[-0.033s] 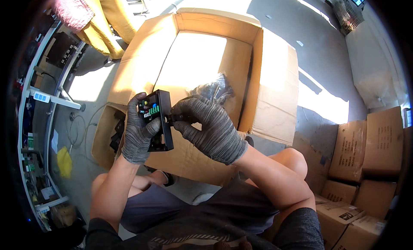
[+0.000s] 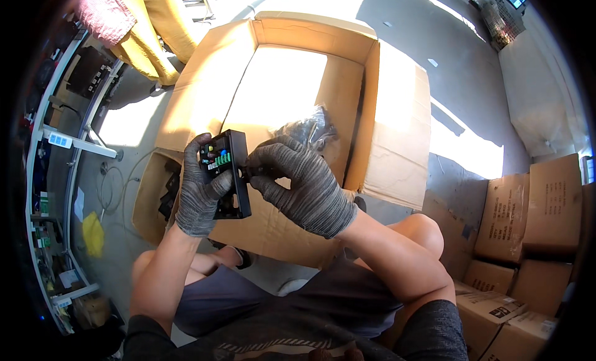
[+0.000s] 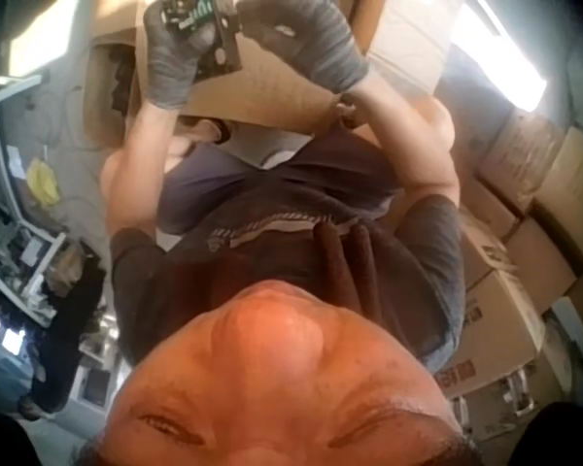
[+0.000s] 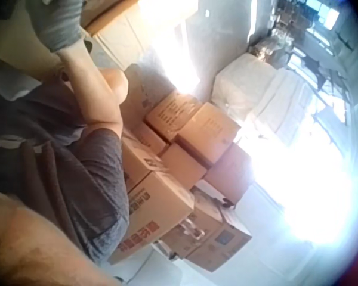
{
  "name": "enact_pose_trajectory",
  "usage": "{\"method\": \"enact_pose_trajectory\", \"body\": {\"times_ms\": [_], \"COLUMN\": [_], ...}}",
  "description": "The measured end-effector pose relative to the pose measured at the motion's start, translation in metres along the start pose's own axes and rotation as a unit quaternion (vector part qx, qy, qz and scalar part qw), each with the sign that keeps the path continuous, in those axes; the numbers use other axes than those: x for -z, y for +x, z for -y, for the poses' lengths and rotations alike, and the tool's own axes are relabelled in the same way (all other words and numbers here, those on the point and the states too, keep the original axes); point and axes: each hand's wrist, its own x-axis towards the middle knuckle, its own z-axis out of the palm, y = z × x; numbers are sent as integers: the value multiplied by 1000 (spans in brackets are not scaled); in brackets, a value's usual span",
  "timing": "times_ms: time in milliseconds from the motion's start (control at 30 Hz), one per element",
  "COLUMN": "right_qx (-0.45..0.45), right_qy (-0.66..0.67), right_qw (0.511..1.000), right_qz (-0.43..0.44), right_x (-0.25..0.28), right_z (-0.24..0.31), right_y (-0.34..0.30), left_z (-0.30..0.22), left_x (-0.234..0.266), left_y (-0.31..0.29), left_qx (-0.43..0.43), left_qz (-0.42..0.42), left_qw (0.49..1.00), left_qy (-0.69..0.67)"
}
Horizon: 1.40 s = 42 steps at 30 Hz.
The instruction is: The person assembles electronic components by placing circuit boards into black plastic housings and arranging the finished units in cardboard boxes.
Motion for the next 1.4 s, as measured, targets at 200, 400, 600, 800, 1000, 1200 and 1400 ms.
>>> {"method": "enact_pose_trajectory", "body": {"times_ms": [200, 400, 600, 800, 1000, 1200, 1400], "right_qx": [62, 17, -153, -308, -167, -76, -5], "right_qy": [-125, -93, 124, 19, -76, 27, -133], "right_qw": [990, 995, 980, 949, 981, 997, 988], "right_qz": [14, 40, 22, 58, 67, 0, 81], "right_x": [2, 4, -1, 3, 0, -5, 5], "right_z": [1, 1, 2, 26, 7, 0, 3], "right_y": [1, 0, -5, 4, -6, -9, -7], "left_z": [-2, -11, -15, -17, -15, -12, -16], "left_x": [-5, -8, -15, -15, -17, -10, -11], "left_y": [-2, -6, -10, -14, -13, -9, -10], "left_qx": [-40, -67, -81, -89, -111, -94, -111], "left_qz": [1, 8, 11, 9, 9, -11, 0], "left_qw": [995, 991, 991, 980, 967, 982, 968], "left_qy": [93, 116, 110, 176, 230, 164, 224]}}
